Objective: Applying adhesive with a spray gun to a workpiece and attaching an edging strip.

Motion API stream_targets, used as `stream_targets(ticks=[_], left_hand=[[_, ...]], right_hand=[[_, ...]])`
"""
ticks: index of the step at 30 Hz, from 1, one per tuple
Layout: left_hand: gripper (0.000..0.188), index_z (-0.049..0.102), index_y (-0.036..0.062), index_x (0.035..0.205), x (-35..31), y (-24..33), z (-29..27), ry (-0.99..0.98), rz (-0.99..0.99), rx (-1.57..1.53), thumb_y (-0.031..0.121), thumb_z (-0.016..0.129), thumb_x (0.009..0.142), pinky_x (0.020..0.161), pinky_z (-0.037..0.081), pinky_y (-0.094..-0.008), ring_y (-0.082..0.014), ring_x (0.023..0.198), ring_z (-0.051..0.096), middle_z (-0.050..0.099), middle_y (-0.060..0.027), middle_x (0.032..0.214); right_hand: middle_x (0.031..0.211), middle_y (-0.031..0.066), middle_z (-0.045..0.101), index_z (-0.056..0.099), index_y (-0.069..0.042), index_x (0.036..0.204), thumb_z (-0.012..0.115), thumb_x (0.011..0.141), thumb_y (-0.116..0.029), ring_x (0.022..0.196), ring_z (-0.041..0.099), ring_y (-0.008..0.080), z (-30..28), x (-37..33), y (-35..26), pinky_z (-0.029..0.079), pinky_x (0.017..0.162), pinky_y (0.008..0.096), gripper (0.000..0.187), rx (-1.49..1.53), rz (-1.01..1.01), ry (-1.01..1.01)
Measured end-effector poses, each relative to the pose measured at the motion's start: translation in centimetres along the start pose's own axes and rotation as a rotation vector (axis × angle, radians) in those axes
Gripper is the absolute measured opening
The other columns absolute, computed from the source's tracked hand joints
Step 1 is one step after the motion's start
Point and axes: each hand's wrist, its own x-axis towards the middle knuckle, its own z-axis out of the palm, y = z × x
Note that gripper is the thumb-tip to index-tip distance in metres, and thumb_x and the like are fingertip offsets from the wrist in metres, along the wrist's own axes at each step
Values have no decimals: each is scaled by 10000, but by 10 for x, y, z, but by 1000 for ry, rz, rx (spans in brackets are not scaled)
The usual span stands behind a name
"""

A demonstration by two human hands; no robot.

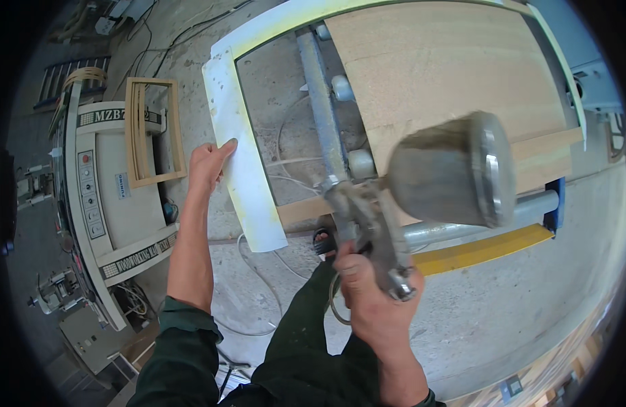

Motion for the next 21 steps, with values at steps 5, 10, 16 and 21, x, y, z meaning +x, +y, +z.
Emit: stream_targets(ticks=[5,10,16,21], left_hand=[[509,694,-61,812,-2,3,2,12,17,39,421,841,736,578,497,-360,-206,633,653,701,-136,744],[496,704,-62,819,-4,7,-2,75,-33,72,406,841,729,564,496,-358,-208,607,649,699,-135,734],[428,706,-39,770,-11,31,9,57,-135,132,374,812,744,527,465,-387,-222,539,610,660,-106,664],[388,714,-42,785,-6,22,-1,158,-238,307,335,782,718,517,455,-418,-260,525,607,650,-150,649]], right_hand=[[845,46,603,585,-27,1011,625,1009,-500,454,416,79,-43,4,-27,284,403,238,474,-69,-109,264],[834,33,594,576,-33,1008,611,1004,-531,449,384,68,-120,35,-61,275,403,246,499,-71,-166,439],[894,31,603,571,-35,1015,576,1032,-515,445,358,55,-207,96,-106,263,386,236,480,-107,-270,459],[837,35,563,548,-31,1065,616,1014,-522,431,372,67,-216,125,-109,264,386,245,498,-119,-132,334]])
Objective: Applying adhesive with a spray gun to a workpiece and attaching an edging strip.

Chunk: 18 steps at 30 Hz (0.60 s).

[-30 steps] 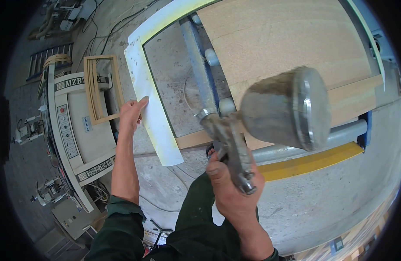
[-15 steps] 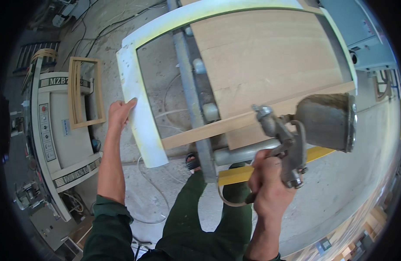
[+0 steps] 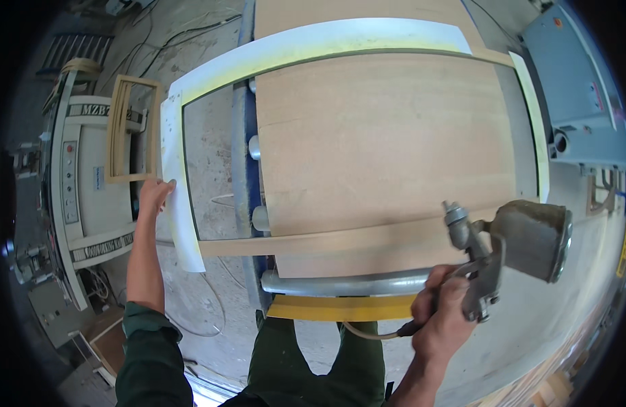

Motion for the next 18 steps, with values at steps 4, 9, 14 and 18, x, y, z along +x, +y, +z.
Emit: stream_targets(ticks=[4,9,14,18], left_hand=[[420,741,-16,886,19,-3,7,-32,-5,150,341,779,668,622,530,-444,-311,680,698,717,-192,790],[532,744,21,1103,-4,48,2,-87,-202,285,366,767,699,901,561,-433,-326,1068,719,740,-188,1146],[538,744,43,1134,1,33,1,-89,-203,312,397,760,730,951,543,-430,-322,1128,700,729,-180,1197],[543,741,54,1135,-1,28,6,-86,-142,284,428,749,740,946,542,-433,-326,1126,696,728,-175,1195]], right_hand=[[823,39,565,548,-33,1051,643,1007,-497,439,398,68,12,4,-7,279,386,238,476,24,88,-275],[823,44,595,581,-31,1025,693,992,-404,466,440,68,57,2,6,328,403,231,391,44,215,-486],[815,91,645,601,17,1021,747,962,-309,476,498,80,99,8,-4,368,396,228,362,29,278,-675],[830,105,673,611,28,1009,747,959,-336,460,488,77,124,19,-18,361,394,233,392,9,286,-741]])
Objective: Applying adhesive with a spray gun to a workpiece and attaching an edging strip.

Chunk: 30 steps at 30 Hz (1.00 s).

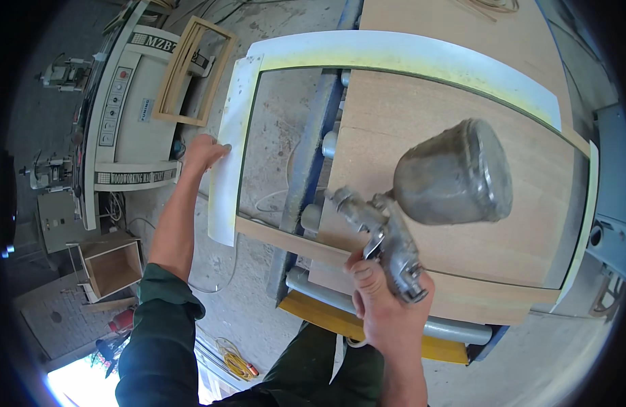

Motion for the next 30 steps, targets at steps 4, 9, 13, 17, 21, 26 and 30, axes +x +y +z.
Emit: stream_targets(ticks=[4,9,13,17,21,26,30], left_hand=[[551,739,59,1124,-5,0,-2,13,52,-45,459,746,745,933,546,-441,-334,1102,700,731,-174,1176],[546,738,52,1081,2,-9,7,27,87,-44,483,752,745,910,550,-441,-336,1060,711,736,-177,1135],[525,749,-15,883,4,-19,14,153,166,-119,484,767,720,758,537,-442,-340,837,721,733,-220,886],[527,750,-19,900,2,-14,10,147,184,-149,477,764,721,760,538,-442,-342,839,722,735,-221,891],[513,747,50,1026,1,-11,4,29,121,-91,477,756,740,891,549,-435,-336,1034,716,746,-171,1085],[534,742,47,1050,2,-10,8,55,118,-69,485,757,744,898,548,-440,-342,1059,707,738,-180,1117],[551,739,39,1061,3,-12,9,50,113,-64,491,757,745,903,548,-443,-345,1074,703,733,-188,1136]], right_hand=[[817,80,646,620,-11,939,736,943,-483,453,454,67,14,24,-14,315,405,235,486,-89,-48,80],[745,42,600,615,-17,907,742,938,-488,446,417,62,25,23,-10,304,410,243,489,-101,-72,114],[735,50,593,609,-7,915,736,946,-453,450,425,62,21,-7,-10,308,403,243,465,-191,-4,109],[734,71,605,599,15,930,736,943,-451,451,448,69,8,-38,-9,329,395,237,486,-278,-6,75],[733,65,595,593,7,935,742,928,-504,450,452,71,7,-38,-13,327,394,238,532,-279,-2,75],[764,58,596,600,-11,955,714,951,-513,455,438,67,7,-8,-13,309,405,235,514,-184,-74,109],[798,66,613,624,-16,1002,724,959,-459,454,443,70,15,7,-14,300,407,234,456,-142,-158,165]])
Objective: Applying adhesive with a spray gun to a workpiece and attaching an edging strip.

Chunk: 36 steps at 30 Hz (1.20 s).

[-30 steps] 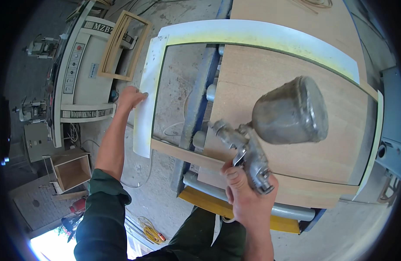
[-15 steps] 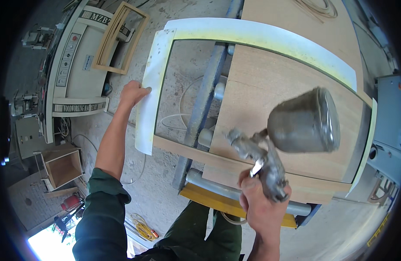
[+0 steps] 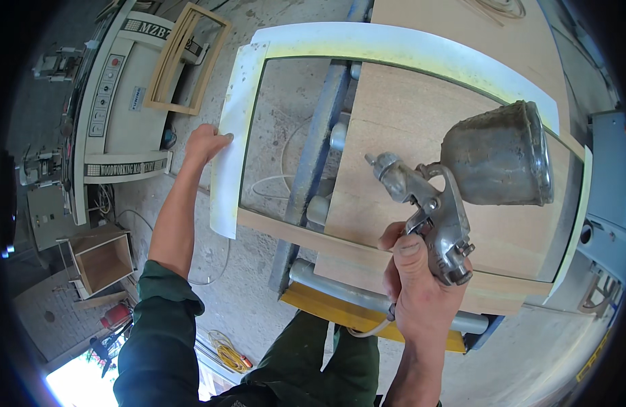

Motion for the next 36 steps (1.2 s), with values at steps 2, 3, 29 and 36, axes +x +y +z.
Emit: stream_targets(ticks=[2,3,29,36], left_hand=[[551,740,37,1060,0,1,0,-8,-7,5,489,756,746,904,548,-443,-345,1073,704,734,-190,1136],[549,742,38,1063,-1,1,-1,-10,-8,-1,485,755,746,905,548,-442,-345,1071,704,734,-191,1135],[534,747,53,1175,-15,22,-9,-2,-82,22,386,709,759,933,556,-424,-302,1115,710,734,-162,1206],[536,741,54,1179,-14,22,-7,-9,-92,25,399,707,771,944,550,-425,-304,1122,708,732,-160,1215]], right_hand=[[796,67,612,619,-19,999,727,957,-458,454,442,71,-5,1,2,299,407,232,455,1,21,-29],[794,67,612,615,-22,996,731,954,-457,454,442,72,-7,1,3,299,408,231,453,4,39,-59],[875,44,686,639,51,1185,843,870,-145,733,628,114,-73,-94,26,516,692,246,423,-55,514,-378],[857,44,685,620,64,1276,828,876,-119,741,638,116,-77,-84,26,527,739,243,486,-108,487,-428]])
